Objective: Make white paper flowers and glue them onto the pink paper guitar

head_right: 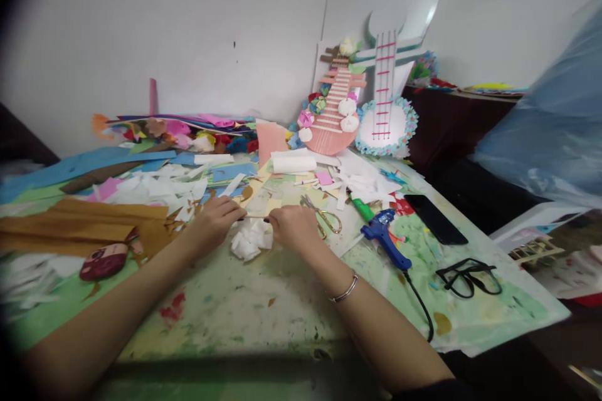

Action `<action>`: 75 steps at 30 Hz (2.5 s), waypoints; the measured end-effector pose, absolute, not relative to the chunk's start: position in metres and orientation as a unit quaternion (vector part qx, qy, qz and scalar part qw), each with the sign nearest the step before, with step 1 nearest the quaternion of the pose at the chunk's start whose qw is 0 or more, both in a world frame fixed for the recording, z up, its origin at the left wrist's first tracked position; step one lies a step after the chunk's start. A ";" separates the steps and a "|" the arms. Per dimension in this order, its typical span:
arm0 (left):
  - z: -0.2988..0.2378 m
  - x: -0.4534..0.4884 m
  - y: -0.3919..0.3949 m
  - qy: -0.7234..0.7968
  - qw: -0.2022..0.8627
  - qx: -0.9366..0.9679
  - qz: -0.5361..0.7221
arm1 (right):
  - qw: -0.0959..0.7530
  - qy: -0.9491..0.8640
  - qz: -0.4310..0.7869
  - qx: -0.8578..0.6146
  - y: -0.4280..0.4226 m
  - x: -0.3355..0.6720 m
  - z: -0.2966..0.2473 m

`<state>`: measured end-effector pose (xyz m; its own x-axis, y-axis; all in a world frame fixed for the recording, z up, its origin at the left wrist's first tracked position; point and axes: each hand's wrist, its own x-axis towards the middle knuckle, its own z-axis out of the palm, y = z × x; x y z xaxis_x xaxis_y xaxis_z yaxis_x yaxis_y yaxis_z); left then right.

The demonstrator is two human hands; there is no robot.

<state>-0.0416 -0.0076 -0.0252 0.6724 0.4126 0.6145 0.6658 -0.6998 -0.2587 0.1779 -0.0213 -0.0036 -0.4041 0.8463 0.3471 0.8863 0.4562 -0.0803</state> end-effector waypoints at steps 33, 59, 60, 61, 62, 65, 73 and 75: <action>-0.027 -0.043 -0.009 -0.396 0.004 -0.866 -0.306 | 0.238 -0.869 0.028 -0.433 0.004 0.186 -0.021; -0.023 -0.038 -0.014 -0.431 -0.039 -0.829 -0.356 | 0.291 -0.855 0.025 -0.428 0.004 0.183 -0.025; -0.023 -0.037 -0.015 -0.435 -0.044 -0.825 -0.358 | 0.295 -0.854 0.024 -0.428 0.003 0.183 -0.025; -0.022 -0.037 -0.016 -0.440 -0.051 -0.822 -0.359 | 0.301 -0.853 0.023 -0.426 0.003 0.182 -0.024; -0.022 -0.036 -0.016 -0.446 -0.059 -0.819 -0.357 | 0.307 -0.852 0.020 -0.423 0.003 0.182 -0.024; -0.018 -0.035 -0.018 -0.467 -0.085 -0.805 -0.357 | 0.323 -0.851 0.012 -0.413 0.001 0.182 -0.024; -0.016 -0.036 -0.019 -0.502 -0.166 -0.763 -0.372 | 0.287 -0.891 0.037 -0.349 -0.007 0.179 -0.023; -0.017 -0.035 -0.019 -0.498 -0.179 -0.763 -0.372 | 0.287 -0.895 0.045 -0.339 -0.011 0.177 -0.023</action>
<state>-0.0351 -0.0188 -0.0165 0.2277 0.8929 0.3885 0.6267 -0.4398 0.6433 0.1767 -0.0111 -0.0228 -0.6054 0.6331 0.4824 0.5812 0.7657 -0.2754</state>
